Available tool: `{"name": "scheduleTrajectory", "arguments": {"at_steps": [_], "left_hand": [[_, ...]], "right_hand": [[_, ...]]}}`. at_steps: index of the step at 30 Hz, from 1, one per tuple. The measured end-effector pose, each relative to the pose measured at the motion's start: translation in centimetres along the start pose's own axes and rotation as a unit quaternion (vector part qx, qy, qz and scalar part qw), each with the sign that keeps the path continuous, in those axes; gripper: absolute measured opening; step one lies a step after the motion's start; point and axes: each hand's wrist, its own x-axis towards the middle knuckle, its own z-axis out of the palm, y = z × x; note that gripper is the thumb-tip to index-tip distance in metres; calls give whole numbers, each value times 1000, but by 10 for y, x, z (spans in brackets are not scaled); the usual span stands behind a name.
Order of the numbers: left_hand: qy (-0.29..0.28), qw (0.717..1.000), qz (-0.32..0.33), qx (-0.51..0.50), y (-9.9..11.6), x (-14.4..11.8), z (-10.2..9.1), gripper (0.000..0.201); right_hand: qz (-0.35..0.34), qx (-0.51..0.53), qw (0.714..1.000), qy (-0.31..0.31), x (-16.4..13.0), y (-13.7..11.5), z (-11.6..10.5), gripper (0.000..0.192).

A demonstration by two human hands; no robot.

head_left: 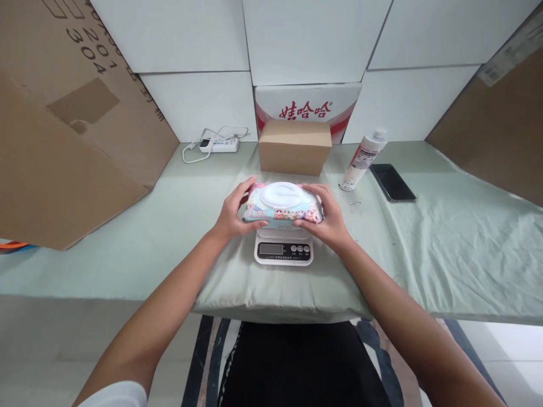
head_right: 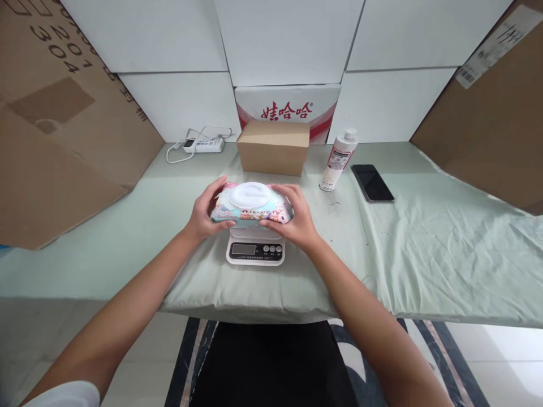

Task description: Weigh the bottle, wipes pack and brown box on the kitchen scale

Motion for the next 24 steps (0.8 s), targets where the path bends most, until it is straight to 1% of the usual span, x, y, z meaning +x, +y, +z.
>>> {"name": "scheduleTrajectory", "arguments": {"at_steps": [4, 7, 13, 19, 24], "left_hand": [[-6, 1000, -27, -14, 2, 1, 2, 113], [-20, 999, -34, -27, 3, 2, 1, 109], [-40, 999, -3, -19, -2, 4, -4, 106], [-48, 999, -18, 10, -6, 6, -14, 112], [-61, 997, 4, 36, -8, 7, -22, 110]], "right_hand": [[2, -7, 1000, -10, 2, 0, -3, 85], [5, -14, 1000, -12, 2, 2, -4, 86], [-4, -22, 999, -27, -1, 5, -7, 84], [-3, -35, 999, -39, -2, 8, -14, 87], [-19, -46, 997, -52, -1, 11, -18, 87]]}}
